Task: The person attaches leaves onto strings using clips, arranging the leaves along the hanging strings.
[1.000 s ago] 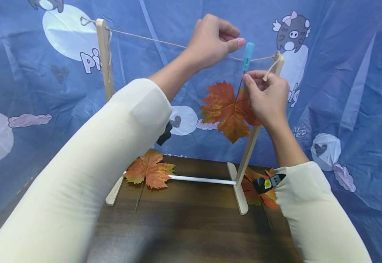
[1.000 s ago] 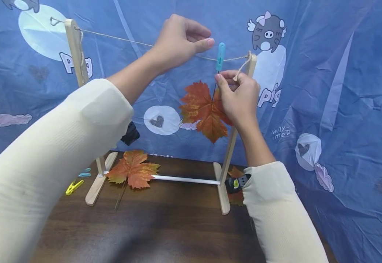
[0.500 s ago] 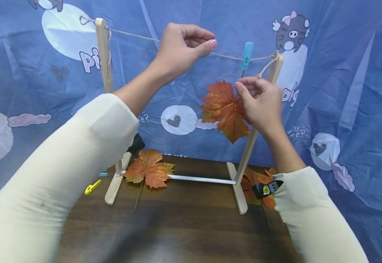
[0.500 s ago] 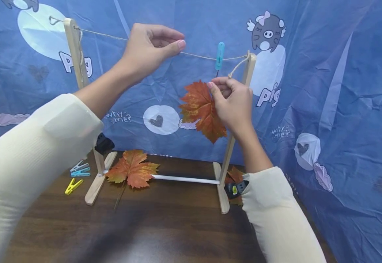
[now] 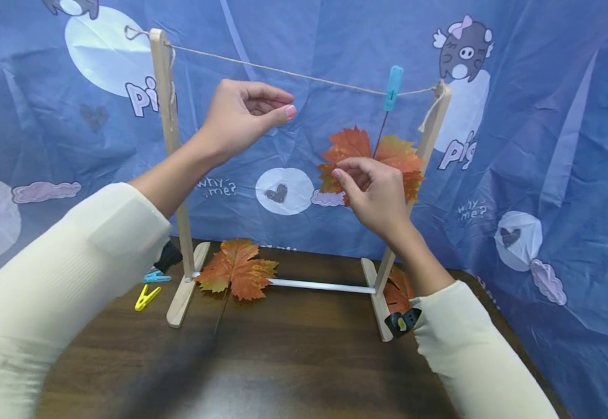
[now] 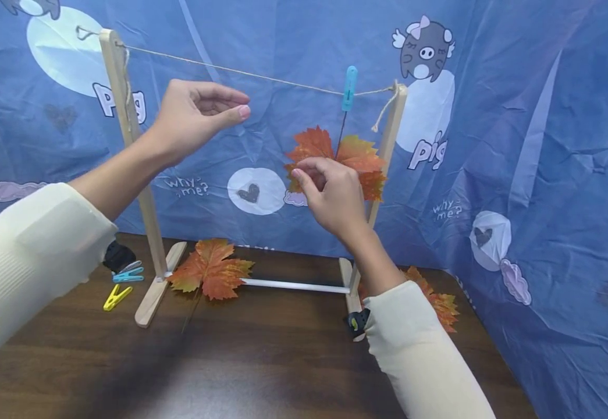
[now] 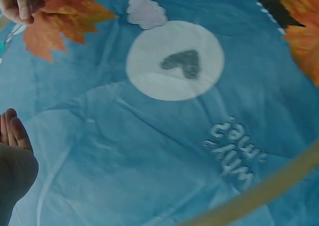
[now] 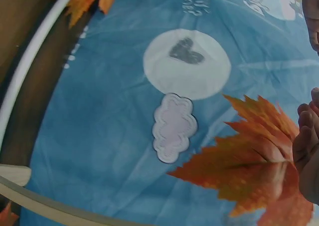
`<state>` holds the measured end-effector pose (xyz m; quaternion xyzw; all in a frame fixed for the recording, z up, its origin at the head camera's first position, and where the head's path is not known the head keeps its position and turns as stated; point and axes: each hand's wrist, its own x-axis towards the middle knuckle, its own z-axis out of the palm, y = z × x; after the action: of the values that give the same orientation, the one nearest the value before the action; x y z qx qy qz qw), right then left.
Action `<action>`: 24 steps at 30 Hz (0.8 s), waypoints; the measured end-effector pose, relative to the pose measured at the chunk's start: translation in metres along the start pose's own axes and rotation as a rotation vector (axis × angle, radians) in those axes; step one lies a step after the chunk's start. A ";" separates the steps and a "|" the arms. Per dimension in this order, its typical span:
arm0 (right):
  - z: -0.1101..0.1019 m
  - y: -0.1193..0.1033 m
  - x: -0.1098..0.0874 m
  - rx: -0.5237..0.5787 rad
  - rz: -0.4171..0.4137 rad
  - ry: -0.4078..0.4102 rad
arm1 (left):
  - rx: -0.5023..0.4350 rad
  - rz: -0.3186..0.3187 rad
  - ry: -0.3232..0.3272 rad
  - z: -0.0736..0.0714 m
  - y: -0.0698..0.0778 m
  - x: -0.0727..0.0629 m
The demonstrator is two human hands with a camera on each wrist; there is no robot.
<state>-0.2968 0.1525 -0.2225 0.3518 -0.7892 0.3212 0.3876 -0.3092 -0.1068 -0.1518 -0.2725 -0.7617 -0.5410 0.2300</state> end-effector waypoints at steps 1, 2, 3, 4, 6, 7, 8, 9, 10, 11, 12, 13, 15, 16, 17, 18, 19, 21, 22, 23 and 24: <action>0.003 0.000 -0.002 0.004 -0.006 -0.012 | 0.005 -0.005 -0.003 -0.002 -0.003 -0.003; 0.006 0.000 -0.004 0.003 -0.011 -0.030 | 0.009 -0.013 -0.005 -0.004 -0.007 -0.007; 0.008 0.000 -0.006 0.000 -0.015 -0.045 | 0.015 -0.016 -0.007 -0.006 -0.011 -0.010; 0.011 0.000 -0.009 -0.003 -0.016 -0.060 | 0.021 -0.018 -0.008 -0.008 -0.015 -0.014; 0.016 0.000 -0.013 -0.013 -0.022 -0.088 | 0.042 -0.017 -0.009 -0.012 -0.023 -0.020; 0.018 -0.001 -0.015 -0.022 -0.023 -0.102 | 0.052 -0.021 -0.010 -0.014 -0.027 -0.024; 0.021 -0.001 -0.017 -0.036 -0.027 -0.117 | 0.063 -0.021 -0.013 -0.016 -0.030 -0.027; 0.024 -0.001 -0.019 -0.051 -0.032 -0.131 | 0.073 -0.023 -0.015 -0.018 -0.034 -0.031; 0.026 -0.001 -0.021 -0.060 -0.038 -0.147 | 0.083 -0.026 -0.017 -0.020 -0.037 -0.034; 0.029 -0.001 -0.024 -0.074 -0.045 -0.165 | 0.091 -0.031 -0.019 -0.022 -0.040 -0.038; 0.032 -0.002 -0.026 -0.084 -0.050 -0.185 | 0.097 -0.037 -0.022 -0.023 -0.043 -0.042; 0.035 -0.002 -0.028 -0.094 -0.055 -0.205 | 0.099 -0.047 -0.026 -0.025 -0.045 -0.046; 0.041 -0.004 -0.033 -0.100 -0.066 -0.245 | 0.115 -0.063 -0.033 -0.028 -0.050 -0.054; 0.045 -0.004 -0.036 -0.105 -0.071 -0.263 | 0.126 -0.072 -0.040 -0.030 -0.053 -0.059; 0.048 -0.005 -0.039 -0.110 -0.075 -0.280 | 0.134 -0.082 -0.048 -0.031 -0.055 -0.063; 0.052 -0.005 -0.041 -0.112 -0.080 -0.297 | 0.146 -0.091 -0.054 -0.032 -0.058 -0.067; 0.055 -0.005 -0.044 -0.115 -0.086 -0.310 | 0.157 -0.100 -0.061 -0.034 -0.060 -0.071; 0.062 -0.005 -0.049 -0.118 -0.100 -0.332 | 0.182 -0.113 -0.073 -0.037 -0.065 -0.079; 0.065 -0.005 -0.052 -0.121 -0.105 -0.341 | 0.189 -0.122 -0.076 -0.038 -0.067 -0.083; 0.069 -0.005 -0.054 -0.121 -0.106 -0.351 | 0.194 -0.127 -0.081 -0.040 -0.070 -0.086; 0.072 -0.006 -0.057 -0.124 -0.108 -0.358 | 0.202 -0.132 -0.084 -0.041 -0.072 -0.090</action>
<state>-0.2942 0.1110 -0.3045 0.4207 -0.8437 0.1832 0.2786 -0.2877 -0.1796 -0.2470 -0.2198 -0.8375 -0.4635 0.1882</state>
